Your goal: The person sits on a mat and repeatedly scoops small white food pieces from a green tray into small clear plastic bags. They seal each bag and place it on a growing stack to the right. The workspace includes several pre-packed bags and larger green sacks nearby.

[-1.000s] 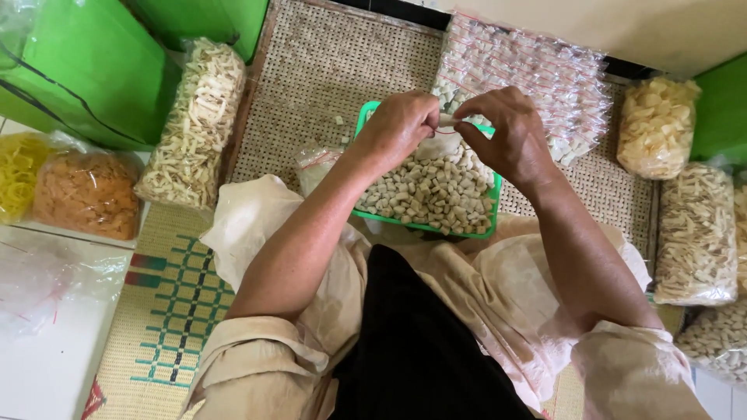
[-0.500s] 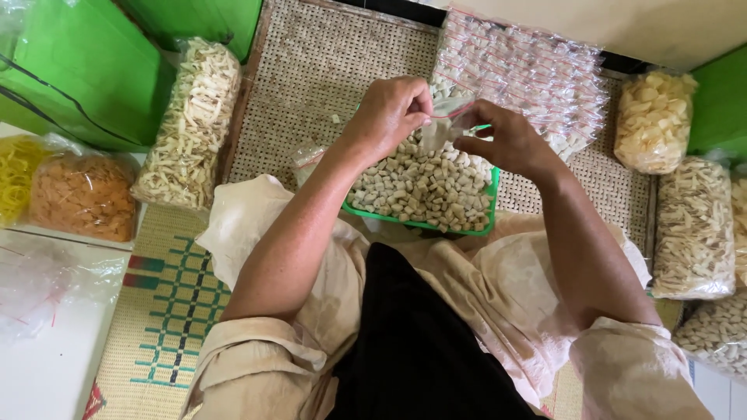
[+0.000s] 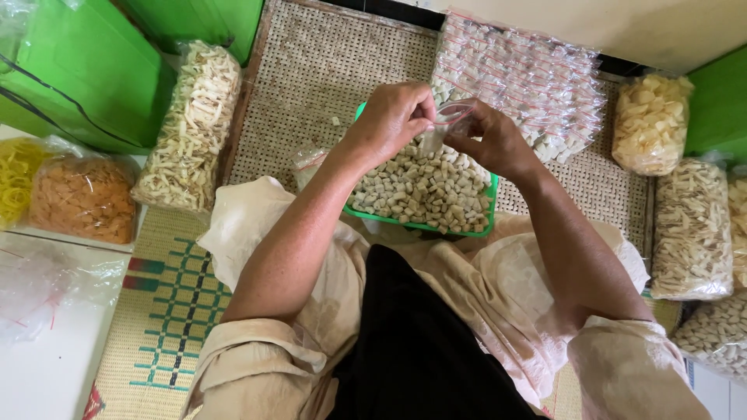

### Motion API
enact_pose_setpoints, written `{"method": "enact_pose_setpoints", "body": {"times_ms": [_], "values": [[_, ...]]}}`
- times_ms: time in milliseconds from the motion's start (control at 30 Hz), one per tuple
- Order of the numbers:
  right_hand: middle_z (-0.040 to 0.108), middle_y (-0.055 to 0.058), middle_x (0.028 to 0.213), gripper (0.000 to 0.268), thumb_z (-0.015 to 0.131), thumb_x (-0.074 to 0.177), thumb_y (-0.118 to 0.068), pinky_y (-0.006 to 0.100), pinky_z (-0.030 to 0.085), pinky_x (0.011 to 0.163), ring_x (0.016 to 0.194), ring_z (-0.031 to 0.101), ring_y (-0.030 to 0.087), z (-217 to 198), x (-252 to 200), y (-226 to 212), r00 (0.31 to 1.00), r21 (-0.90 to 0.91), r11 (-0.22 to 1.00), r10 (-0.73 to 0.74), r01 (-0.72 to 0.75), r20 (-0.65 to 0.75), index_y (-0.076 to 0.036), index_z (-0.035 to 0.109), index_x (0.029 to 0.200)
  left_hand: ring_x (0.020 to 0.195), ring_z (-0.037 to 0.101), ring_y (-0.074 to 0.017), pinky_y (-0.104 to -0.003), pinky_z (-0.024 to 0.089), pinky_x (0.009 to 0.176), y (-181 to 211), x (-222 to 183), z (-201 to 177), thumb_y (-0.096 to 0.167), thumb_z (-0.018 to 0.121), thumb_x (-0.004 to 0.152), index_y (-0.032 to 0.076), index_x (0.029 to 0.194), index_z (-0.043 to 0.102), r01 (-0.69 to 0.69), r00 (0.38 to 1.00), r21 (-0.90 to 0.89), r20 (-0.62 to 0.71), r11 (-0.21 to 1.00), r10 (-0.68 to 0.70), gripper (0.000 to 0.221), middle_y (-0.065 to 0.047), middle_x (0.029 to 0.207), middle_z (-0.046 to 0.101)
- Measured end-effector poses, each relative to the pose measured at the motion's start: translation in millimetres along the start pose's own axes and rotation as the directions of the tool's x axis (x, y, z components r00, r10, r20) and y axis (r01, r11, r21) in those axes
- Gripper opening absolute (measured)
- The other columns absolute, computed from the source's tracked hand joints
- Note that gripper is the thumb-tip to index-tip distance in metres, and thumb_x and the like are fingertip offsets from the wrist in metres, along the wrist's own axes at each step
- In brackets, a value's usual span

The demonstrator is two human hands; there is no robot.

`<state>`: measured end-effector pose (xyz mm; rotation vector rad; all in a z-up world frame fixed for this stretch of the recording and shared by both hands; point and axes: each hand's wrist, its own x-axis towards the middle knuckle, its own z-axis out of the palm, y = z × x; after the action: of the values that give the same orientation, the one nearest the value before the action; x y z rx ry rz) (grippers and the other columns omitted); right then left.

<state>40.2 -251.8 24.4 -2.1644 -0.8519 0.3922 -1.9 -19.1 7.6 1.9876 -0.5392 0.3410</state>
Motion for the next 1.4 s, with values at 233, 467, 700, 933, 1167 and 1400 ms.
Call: {"method": "enact_pose_setpoints", "body": {"times_ms": [233, 467, 700, 933, 1167, 1400], "values": [[0.068, 0.005, 0.092, 0.031, 0.067, 0.105, -0.007, 0.028, 0.055, 0.068, 0.078, 0.064, 0.013, 6.3, 0.7, 10.7, 0.991, 0.110, 0.985, -0.130, 0.133, -0.029, -0.009, 0.058, 0.134, 0.075, 0.072, -0.0154, -0.025, 0.063, 0.064, 3.5, 1.9, -0.9, -0.005, 0.080, 0.087, 0.008, 0.087, 0.064, 0.000, 1.000, -0.007, 0.001, 1.000, 0.000, 0.021, -0.010, 0.086, 0.074], [0.073, 0.008, 0.092, 0.039, 0.075, 0.097, -0.009, 0.031, 0.055, 0.068, 0.082, 0.070, 0.017, 10.8, 1.4, 1.5, 0.999, 0.065, 0.998, 0.012, -0.010, -0.029, -0.006, 0.056, 0.130, 0.074, 0.070, -0.0158, -0.025, 0.061, 0.064, 10.5, 2.3, -4.7, -0.006, 0.079, 0.086, 0.006, 0.088, 0.064, 0.002, 1.000, 0.002, 0.007, 1.000, -0.002, 0.020, -0.009, 0.085, 0.072], [0.058, 0.016, 0.130, 0.043, 0.053, 0.107, -0.005, 0.045, 0.051, 0.120, 0.130, 0.059, 0.029, -20.9, -3.0, -21.0, 1.000, 0.508, 0.861, 0.000, -0.002, 0.004, 0.004, 0.038, 0.147, 0.070, 0.069, -0.0139, -0.023, 0.061, 0.060, 5.7, -0.4, -9.2, -0.006, 0.074, 0.093, 0.007, 0.087, 0.062, -0.021, 0.999, 0.066, -0.028, 0.998, 0.022, 0.019, -0.009, 0.083, 0.070], [0.064, 0.017, 0.124, 0.031, 0.057, 0.108, -0.021, 0.040, 0.055, 0.092, 0.109, 0.063, 0.028, -24.0, -2.4, 52.6, 0.955, -0.043, 0.955, 0.291, -0.294, -0.063, -0.006, 0.055, 0.135, 0.074, 0.066, -0.0147, -0.025, 0.061, 0.066, 15.8, -1.4, -23.1, -0.008, 0.079, 0.088, 0.008, 0.088, 0.061, -0.024, 0.996, 0.070, -0.086, 0.997, 0.030, 0.025, -0.006, 0.086, 0.067], [0.072, 0.009, 0.122, 0.030, 0.069, 0.098, -0.021, 0.047, 0.055, 0.085, 0.098, 0.071, 0.028, 39.4, 0.0, 154.2, 0.917, -0.456, 0.840, 0.382, -0.294, 0.112, -0.019, 0.071, 0.128, 0.076, 0.071, -0.0162, -0.024, 0.064, 0.068, 21.7, -2.3, -23.9, -0.006, 0.079, 0.088, 0.007, 0.087, 0.062, -0.016, 0.994, 0.075, -0.105, 0.997, 0.024, 0.021, -0.008, 0.086, 0.070], [0.061, 0.010, 0.126, 0.043, 0.071, 0.095, -0.035, 0.052, 0.053, 0.082, 0.114, 0.061, 0.033, 80.1, 8.5, 158.6, 0.860, -0.610, 0.740, 0.478, -0.283, 0.181, -0.023, 0.062, 0.135, 0.073, 0.071, -0.0160, -0.024, 0.064, 0.064, 14.8, -4.6, -20.6, -0.008, 0.078, 0.087, 0.006, 0.087, 0.061, -0.027, 0.994, 0.069, -0.100, 0.997, 0.034, 0.022, -0.009, 0.085, 0.070]]}}
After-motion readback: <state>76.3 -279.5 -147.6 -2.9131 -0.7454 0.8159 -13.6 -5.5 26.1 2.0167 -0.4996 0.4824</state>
